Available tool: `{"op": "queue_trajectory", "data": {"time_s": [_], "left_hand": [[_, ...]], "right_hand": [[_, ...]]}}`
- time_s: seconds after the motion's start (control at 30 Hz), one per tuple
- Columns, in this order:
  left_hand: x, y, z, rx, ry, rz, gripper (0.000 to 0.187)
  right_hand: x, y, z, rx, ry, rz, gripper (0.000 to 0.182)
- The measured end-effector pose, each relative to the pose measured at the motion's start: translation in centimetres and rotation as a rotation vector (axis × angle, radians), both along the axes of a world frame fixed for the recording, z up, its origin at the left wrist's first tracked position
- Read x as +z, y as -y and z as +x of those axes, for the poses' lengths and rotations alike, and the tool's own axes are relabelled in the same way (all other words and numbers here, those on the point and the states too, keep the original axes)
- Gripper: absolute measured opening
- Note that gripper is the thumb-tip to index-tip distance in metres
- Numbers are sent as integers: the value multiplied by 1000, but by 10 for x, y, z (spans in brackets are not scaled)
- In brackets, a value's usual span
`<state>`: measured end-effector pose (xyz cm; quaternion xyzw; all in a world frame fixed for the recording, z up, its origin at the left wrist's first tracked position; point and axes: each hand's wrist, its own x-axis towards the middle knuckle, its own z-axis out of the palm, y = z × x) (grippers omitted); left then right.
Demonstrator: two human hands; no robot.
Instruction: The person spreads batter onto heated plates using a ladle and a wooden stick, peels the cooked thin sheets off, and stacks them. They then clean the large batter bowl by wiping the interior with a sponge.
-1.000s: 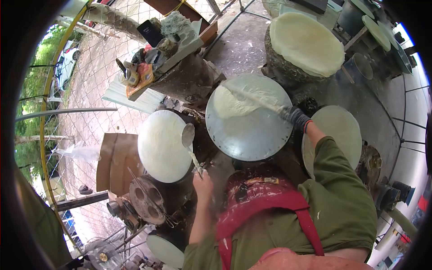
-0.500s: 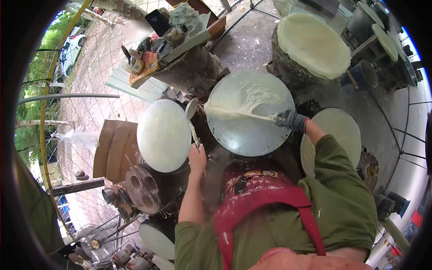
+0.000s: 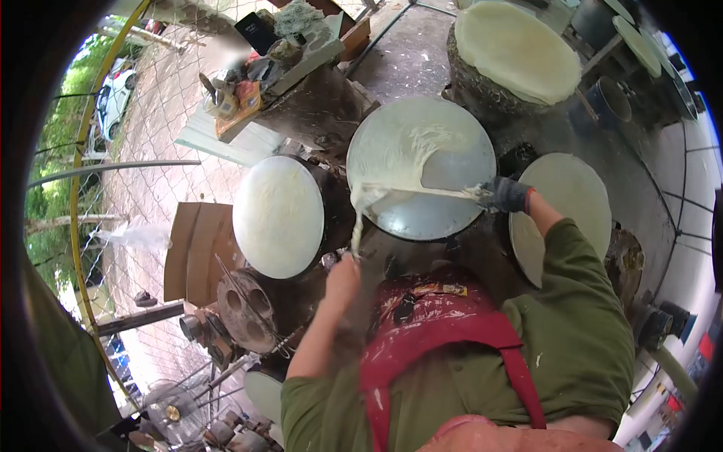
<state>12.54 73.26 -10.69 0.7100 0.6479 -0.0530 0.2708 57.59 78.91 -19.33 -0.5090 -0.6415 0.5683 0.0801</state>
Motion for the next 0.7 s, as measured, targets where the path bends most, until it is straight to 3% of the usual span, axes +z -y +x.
{"op": "queue_trajectory", "data": {"time_s": [0.03, 0.13, 0.23, 0.3, 0.43, 0.5, 0.53, 0.6, 0.7], "left_hand": [[2, 14, 2, 0, 41, -62, 19], [-14, 45, 4, -78, 145, -152, 19], [-18, 30, -15, -194, 481, -60, 17], [14, 15, -25, -137, 603, -3, 18], [23, 1, -83, 169, 951, 44, 13], [44, -2, -104, 388, 1023, -106, 16], [54, -1, -115, 438, 1091, -200, 18], [42, 8, -135, 432, 1073, -150, 18], [24, 27, -155, 342, 962, -56, 15]], "right_hand": [[9, 22, -4, -82, 3, -101, 33], [17, 106, -41, -706, -637, -520, 31], [21, 139, -122, -888, -837, -834, 29], [14, 142, -182, -825, -1190, -679, 27], [2, 82, -319, -957, -886, -358, 30], [-102, 66, -367, -741, 302, 738, 34], [-109, 67, -368, -834, 358, 540, 35], [-109, 68, -360, -1008, 455, 141, 37], [-66, 102, -315, -1103, 553, 142, 36]]}}
